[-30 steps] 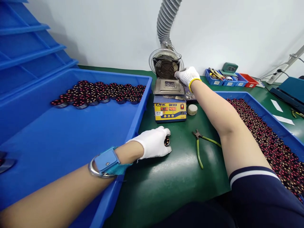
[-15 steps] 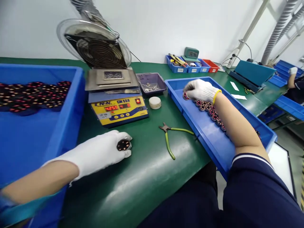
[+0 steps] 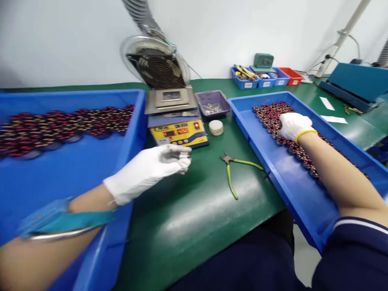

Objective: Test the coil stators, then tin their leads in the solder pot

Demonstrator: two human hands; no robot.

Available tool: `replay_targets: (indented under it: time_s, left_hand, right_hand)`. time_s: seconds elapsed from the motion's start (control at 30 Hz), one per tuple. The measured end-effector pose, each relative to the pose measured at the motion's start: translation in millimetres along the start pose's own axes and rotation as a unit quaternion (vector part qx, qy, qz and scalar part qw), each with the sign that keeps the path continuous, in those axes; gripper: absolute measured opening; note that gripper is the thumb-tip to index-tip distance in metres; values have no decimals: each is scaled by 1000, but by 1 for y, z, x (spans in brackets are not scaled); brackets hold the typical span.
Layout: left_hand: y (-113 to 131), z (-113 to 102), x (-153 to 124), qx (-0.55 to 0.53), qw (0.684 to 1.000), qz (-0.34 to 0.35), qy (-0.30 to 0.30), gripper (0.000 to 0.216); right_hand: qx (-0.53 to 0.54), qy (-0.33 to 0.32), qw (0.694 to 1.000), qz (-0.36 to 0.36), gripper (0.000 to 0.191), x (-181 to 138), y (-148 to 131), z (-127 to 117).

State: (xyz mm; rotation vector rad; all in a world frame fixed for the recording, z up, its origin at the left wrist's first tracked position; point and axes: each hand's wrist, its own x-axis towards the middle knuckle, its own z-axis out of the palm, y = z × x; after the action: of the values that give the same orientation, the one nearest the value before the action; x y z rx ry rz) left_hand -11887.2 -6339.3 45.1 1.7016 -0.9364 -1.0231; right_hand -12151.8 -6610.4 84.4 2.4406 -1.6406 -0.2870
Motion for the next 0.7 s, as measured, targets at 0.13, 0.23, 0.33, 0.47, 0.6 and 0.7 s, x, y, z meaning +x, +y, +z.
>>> replay_targets:
  time_s: [0.13,0.23,0.33,0.47,0.6,0.7]
  left_hand:
    - [3,-1,-3,-101,995,-7,-12,61]
    - [4,-3,-5,-110,994,-3,-19,54]
    - [4,-5,-7,-72,996,20,-40,36]
    - [0,-8,-6,-156,987,21,-29,45]
    - [-3,-10,-3,-193,980,39,13,53]
    - [-2,-10,-2,-222,974,31,39,44]
  right_hand:
    - [173,59,965,-191,45,-53,-67,-40]
    - [222,88,883,-404,61,-92,-128,-58]
    - [223,121,834,-490,64,-105,-169,-55]
    - [325,122,834,-429,64,-90,-182,-30]
    - [439,0,831,-342,34,-73,-183,-14]
    - [466,-39,809,-356,29,-71,-187,-14]
